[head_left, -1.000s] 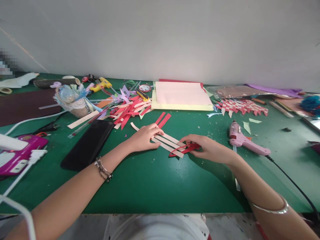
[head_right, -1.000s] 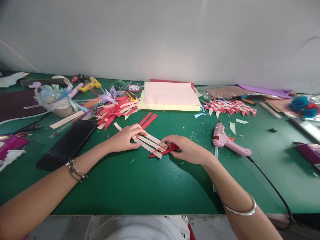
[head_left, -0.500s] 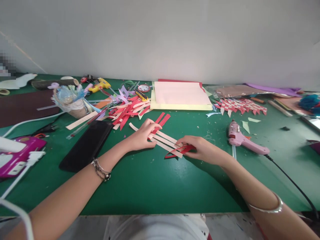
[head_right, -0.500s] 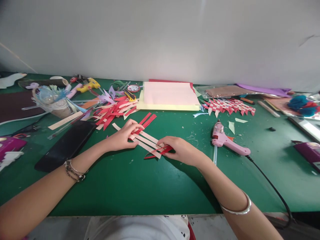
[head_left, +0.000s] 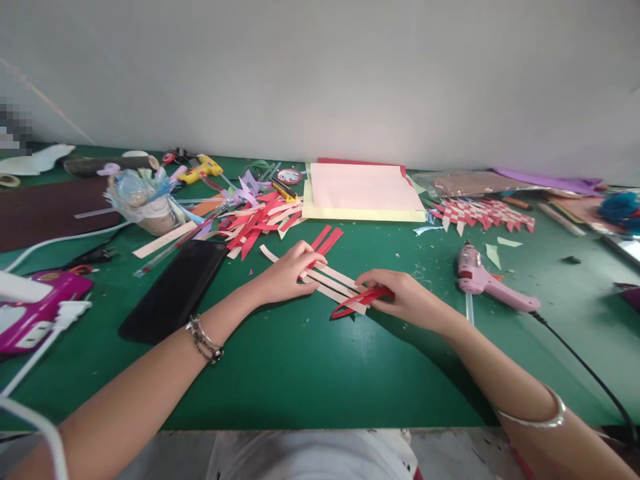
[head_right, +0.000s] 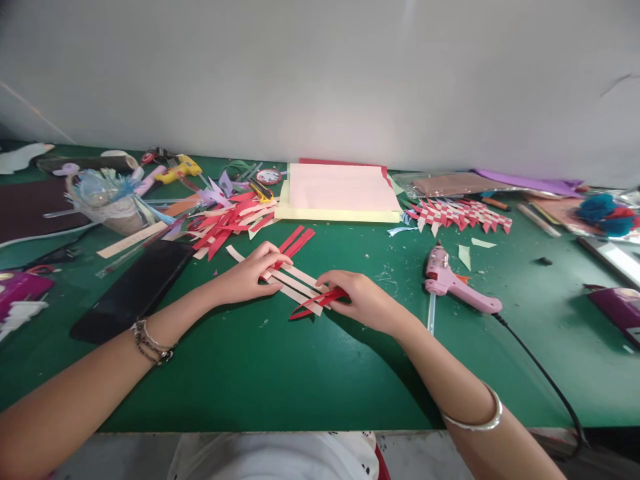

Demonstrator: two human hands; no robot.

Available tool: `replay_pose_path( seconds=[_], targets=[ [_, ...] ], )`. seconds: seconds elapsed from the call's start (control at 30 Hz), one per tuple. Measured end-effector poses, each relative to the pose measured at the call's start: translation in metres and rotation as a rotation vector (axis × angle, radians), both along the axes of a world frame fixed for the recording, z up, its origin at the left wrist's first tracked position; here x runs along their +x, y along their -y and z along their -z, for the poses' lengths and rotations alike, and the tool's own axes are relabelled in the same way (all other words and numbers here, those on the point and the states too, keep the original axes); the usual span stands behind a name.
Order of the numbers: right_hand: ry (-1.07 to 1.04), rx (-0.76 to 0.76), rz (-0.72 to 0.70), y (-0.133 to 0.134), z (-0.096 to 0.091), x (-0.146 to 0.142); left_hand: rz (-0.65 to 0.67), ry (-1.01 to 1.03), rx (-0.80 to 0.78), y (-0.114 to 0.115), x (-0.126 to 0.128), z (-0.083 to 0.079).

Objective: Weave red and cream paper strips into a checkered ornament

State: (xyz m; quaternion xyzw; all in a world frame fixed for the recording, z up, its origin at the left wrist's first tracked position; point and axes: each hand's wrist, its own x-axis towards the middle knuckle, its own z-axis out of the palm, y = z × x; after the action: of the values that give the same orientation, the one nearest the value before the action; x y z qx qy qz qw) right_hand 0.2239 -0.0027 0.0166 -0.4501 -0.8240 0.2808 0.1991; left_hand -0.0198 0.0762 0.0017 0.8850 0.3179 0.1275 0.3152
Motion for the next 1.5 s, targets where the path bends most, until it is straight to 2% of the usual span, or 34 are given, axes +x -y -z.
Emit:
replay_pose_path(
  seconds=[0.1,0.3,0.6,1.03,1.5],
  targets=[
    [0.012,-0.014,-0.002,0.0,-0.002,0.001,-0.006,-0.022,0.031,0.0,0.001,0.001],
    [0.067,-0.14,-0.102,0.0,-0.009,0.007,-0.012,-0.039,0.037,0.0,0.001,0.001],
    [0.074,-0.079,-0.027,-0.002,-0.002,0.004,-0.014,-0.023,0.071,0.0,0.002,0.002],
    [0.197,0.019,0.093,0.003,0.004,-0.008,-0.016,-0.028,0.051,0.0,0.002,0.002],
    [-0.004,-0.058,0.166,0.001,0.001,-0.015,-0.013,-0.043,0.087,0.0,0.004,0.003]
  ],
)
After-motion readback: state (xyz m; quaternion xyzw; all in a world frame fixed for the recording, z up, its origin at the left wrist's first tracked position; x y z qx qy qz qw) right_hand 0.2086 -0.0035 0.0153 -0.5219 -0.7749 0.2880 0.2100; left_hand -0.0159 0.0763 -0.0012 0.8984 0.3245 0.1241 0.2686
